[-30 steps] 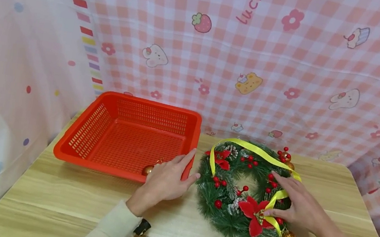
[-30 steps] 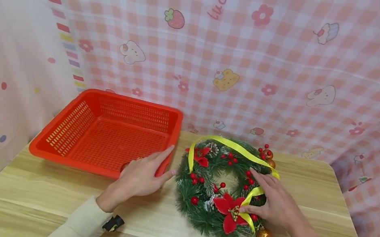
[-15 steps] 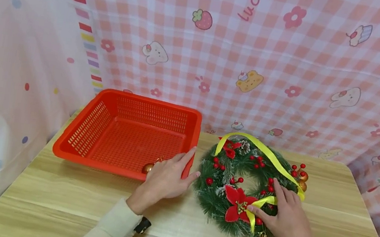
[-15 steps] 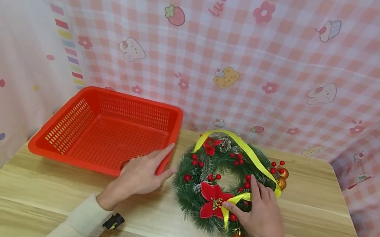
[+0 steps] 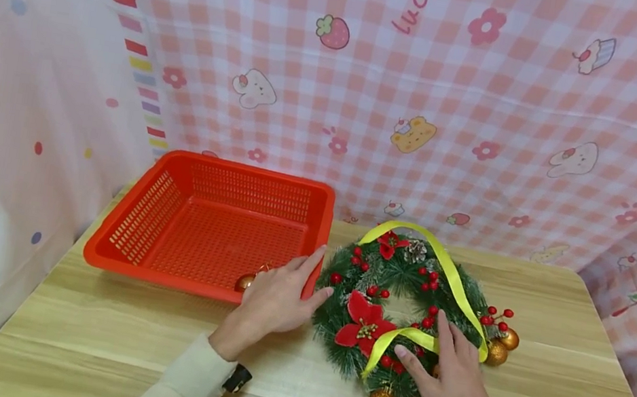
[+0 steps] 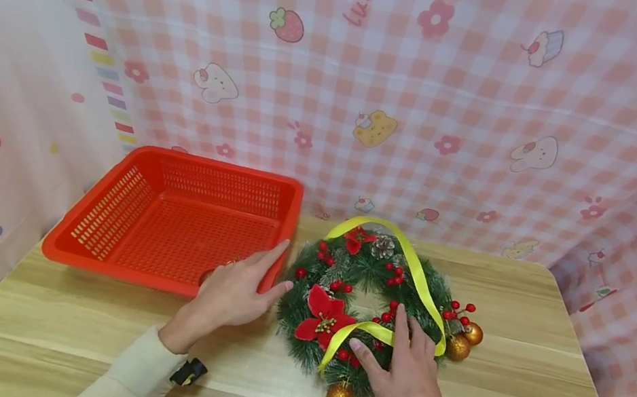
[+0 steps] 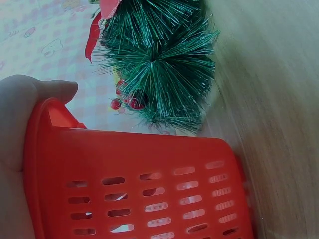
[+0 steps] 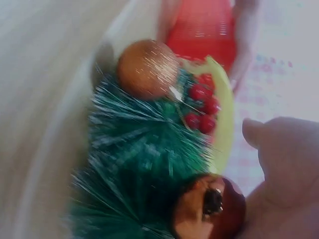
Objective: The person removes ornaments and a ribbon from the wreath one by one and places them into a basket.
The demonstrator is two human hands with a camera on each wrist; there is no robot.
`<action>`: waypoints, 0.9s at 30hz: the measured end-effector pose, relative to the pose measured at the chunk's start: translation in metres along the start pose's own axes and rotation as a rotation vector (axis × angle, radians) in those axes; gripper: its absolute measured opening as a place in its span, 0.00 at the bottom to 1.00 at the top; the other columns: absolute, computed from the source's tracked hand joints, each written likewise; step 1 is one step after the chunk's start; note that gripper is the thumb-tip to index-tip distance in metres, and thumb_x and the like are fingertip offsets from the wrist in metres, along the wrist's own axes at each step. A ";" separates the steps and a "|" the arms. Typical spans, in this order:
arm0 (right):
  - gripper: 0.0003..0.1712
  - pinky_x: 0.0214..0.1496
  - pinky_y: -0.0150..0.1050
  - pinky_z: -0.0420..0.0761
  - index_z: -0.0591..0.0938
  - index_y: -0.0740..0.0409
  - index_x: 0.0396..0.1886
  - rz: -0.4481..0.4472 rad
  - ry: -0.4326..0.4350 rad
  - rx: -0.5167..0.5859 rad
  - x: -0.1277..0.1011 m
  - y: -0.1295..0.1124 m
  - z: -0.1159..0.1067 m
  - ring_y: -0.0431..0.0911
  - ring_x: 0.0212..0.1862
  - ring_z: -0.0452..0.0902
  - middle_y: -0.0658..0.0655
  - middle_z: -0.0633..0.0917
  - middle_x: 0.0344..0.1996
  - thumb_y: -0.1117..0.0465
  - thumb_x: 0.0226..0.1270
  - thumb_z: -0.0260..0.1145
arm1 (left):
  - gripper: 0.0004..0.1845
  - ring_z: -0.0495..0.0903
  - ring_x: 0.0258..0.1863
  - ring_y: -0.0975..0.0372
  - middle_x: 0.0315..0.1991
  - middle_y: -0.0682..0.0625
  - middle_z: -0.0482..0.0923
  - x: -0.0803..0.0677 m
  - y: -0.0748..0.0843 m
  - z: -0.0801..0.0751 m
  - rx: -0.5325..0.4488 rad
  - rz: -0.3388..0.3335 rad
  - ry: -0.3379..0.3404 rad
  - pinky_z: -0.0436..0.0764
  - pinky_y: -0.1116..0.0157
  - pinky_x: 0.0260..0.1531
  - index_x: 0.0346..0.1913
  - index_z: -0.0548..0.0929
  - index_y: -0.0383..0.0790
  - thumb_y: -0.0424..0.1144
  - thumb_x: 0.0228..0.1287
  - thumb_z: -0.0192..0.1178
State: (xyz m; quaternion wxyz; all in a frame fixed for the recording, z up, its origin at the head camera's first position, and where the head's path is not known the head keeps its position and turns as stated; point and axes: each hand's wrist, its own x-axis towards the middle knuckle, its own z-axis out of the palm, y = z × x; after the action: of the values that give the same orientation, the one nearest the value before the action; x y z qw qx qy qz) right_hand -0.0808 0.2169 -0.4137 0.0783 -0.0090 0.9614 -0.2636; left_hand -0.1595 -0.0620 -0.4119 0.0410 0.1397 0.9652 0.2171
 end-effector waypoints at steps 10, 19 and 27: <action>0.47 0.58 0.76 0.61 0.58 0.58 0.78 -0.201 0.042 -0.008 0.027 0.019 -0.054 0.73 0.69 0.56 0.74 0.63 0.71 0.38 0.70 0.61 | 0.41 0.71 0.18 0.59 0.69 0.44 0.70 -0.002 -0.002 0.000 -0.002 -0.003 0.009 0.70 0.64 0.14 0.79 0.52 0.56 0.63 0.69 0.52; 0.46 0.59 0.72 0.62 0.61 0.57 0.76 -0.446 0.085 -0.104 0.087 0.065 -0.065 0.70 0.67 0.59 0.70 0.67 0.69 0.47 0.65 0.70 | 0.40 0.79 0.24 0.55 0.70 0.43 0.70 -0.002 -0.003 0.001 0.000 0.004 0.014 0.71 0.65 0.14 0.79 0.52 0.56 0.63 0.70 0.52; 0.54 0.64 0.73 0.59 0.50 0.47 0.81 -0.435 -0.047 -0.184 0.117 0.064 -0.057 0.71 0.72 0.52 0.70 0.56 0.75 0.41 0.64 0.69 | 0.40 0.84 0.36 0.48 0.69 0.43 0.70 -0.001 -0.002 0.002 0.008 0.013 0.024 0.73 0.65 0.18 0.79 0.52 0.57 0.63 0.70 0.52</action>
State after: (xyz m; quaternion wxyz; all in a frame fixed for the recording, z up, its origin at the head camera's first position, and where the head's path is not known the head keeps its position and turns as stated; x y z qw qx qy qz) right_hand -0.2034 0.2943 -0.4152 0.0407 -0.2290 0.9548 -0.1851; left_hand -0.1584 -0.0632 -0.4140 0.0274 0.1436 0.9656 0.2151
